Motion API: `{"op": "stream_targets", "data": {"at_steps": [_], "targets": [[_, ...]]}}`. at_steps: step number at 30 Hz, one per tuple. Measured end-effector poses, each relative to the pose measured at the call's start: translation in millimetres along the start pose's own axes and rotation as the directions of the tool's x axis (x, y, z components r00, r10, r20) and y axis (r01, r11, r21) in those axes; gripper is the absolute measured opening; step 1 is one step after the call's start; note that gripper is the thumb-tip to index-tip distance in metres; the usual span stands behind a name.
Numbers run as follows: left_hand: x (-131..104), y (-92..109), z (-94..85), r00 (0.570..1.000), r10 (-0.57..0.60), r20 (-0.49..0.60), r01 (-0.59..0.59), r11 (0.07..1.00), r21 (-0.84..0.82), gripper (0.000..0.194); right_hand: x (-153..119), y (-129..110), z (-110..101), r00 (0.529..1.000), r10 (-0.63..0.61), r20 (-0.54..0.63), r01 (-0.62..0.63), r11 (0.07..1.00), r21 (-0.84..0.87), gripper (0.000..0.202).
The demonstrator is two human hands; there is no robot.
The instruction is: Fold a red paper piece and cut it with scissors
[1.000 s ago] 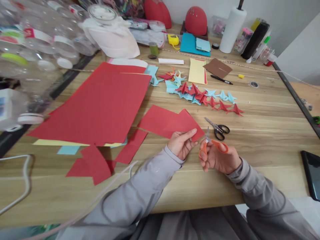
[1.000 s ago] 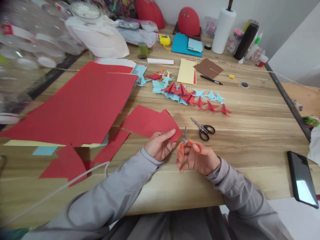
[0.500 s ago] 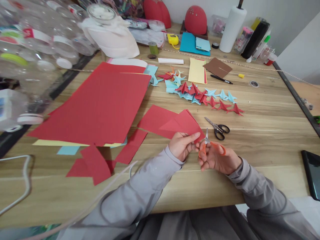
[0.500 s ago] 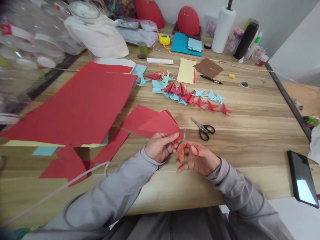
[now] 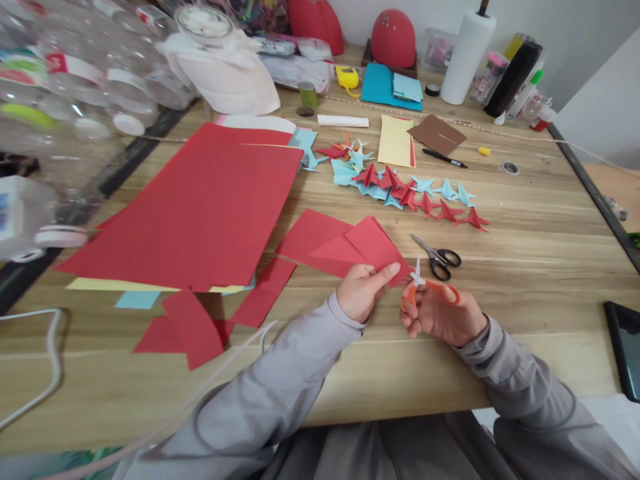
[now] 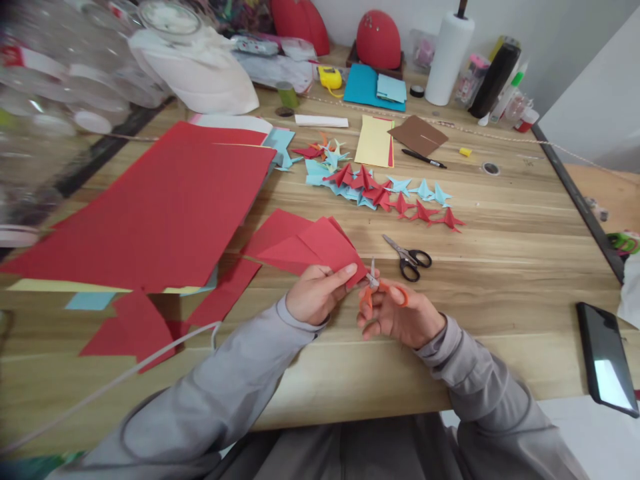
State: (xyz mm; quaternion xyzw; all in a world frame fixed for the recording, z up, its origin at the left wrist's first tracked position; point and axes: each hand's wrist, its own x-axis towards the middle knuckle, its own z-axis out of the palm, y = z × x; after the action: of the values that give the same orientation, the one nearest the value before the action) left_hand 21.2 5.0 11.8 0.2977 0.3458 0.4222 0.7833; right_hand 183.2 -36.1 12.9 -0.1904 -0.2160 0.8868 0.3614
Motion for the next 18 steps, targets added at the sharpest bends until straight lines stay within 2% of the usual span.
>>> {"op": "stream_targets", "data": {"at_steps": [7,12,18], "targets": [[-2.0,-0.7,1.7,0.999,-0.025,-0.034,0.025,1.0,0.007,0.034,0.9,1.6,1.3,0.999,0.034,0.006,-0.034,0.998,0.054,0.05],[-4.5,1.1,5.1,0.994,-0.086,0.072,0.084,0.996,0.032,0.036,2.0,3.4,2.5,0.999,0.011,-0.038,-0.009,0.998,0.055,0.051],[-4.5,4.2,4.6,0.998,-0.045,0.054,0.044,0.999,0.023,0.036,1.3,3.6,3.4,1.0,0.015,-0.018,-0.014,0.998,0.061,0.051]]}}
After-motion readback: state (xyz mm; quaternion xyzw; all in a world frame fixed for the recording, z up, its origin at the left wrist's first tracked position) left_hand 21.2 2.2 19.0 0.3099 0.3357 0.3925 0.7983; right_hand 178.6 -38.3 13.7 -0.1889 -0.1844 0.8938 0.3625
